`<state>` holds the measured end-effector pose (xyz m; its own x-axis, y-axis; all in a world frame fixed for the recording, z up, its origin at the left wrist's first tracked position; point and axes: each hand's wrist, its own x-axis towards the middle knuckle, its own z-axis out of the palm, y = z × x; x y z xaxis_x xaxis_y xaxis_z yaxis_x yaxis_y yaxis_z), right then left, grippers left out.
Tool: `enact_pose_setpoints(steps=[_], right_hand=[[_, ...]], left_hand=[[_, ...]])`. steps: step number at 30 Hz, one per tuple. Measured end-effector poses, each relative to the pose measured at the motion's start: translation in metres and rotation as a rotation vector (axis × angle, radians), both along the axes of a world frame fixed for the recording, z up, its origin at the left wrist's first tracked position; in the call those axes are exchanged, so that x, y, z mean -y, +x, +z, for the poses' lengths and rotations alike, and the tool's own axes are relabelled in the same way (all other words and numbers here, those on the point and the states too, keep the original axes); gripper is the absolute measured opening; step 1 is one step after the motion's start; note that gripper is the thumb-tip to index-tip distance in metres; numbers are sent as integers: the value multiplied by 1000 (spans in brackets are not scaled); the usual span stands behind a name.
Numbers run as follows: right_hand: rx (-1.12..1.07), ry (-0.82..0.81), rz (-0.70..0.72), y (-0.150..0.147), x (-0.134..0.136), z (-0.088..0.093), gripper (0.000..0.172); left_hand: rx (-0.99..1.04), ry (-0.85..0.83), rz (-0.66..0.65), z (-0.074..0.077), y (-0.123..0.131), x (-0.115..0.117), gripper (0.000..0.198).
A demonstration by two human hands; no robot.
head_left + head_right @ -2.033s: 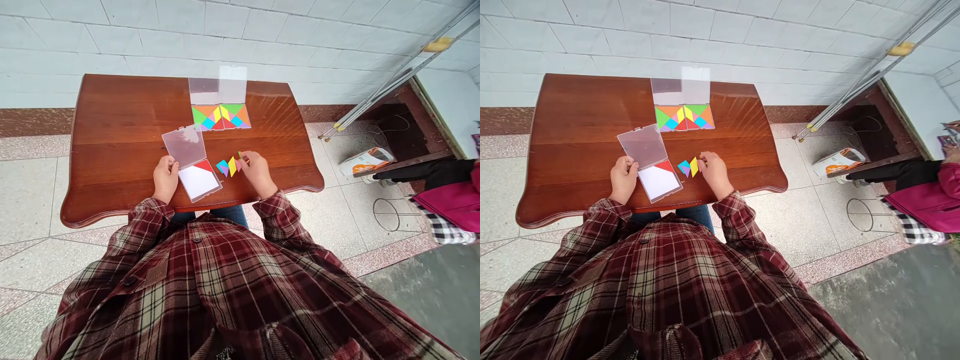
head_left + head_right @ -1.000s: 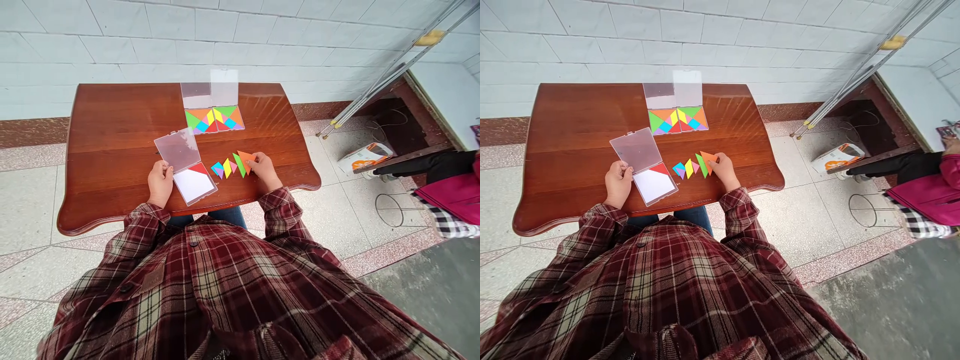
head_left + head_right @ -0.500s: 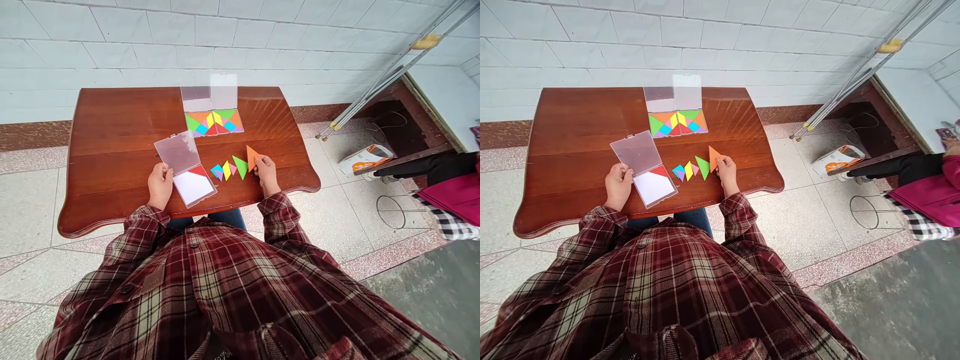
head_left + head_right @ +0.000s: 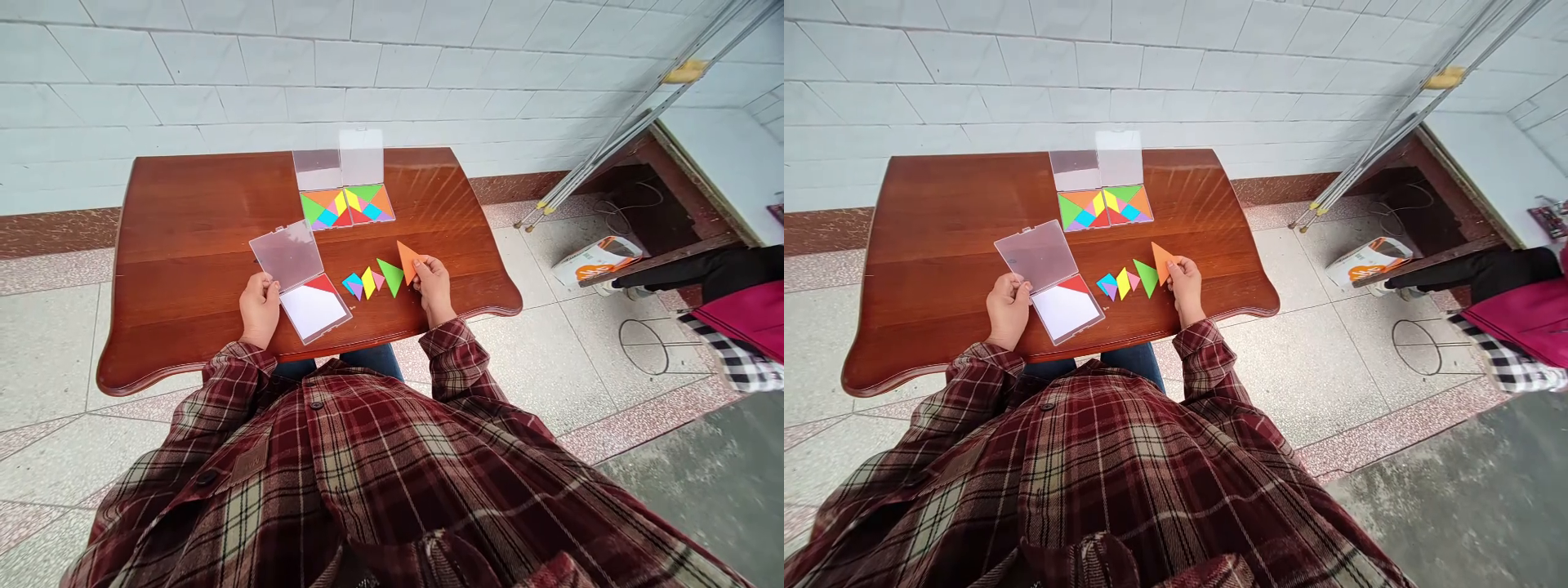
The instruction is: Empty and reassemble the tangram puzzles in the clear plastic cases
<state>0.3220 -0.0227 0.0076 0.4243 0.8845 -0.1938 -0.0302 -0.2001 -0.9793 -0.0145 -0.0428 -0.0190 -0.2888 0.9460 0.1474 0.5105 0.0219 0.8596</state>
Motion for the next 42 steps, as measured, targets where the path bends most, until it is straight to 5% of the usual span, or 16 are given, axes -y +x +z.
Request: enact_pose_setpoints(steps=[11,19,31,42], right_hand=[[-39,40,177,-34,9,25,25],[24,76,434,-56,7,16,27],[579,185,1196,-109,-1,19,25],[969,144,1355,-119,8,34,21]], left_hand=[[0,-11,-11,-2,-1,-1,11],[18,-22,-13,5,2,1,14],[83,9,-29,4,4,-2,13],[100,31,-45,-3,5,-3,12]])
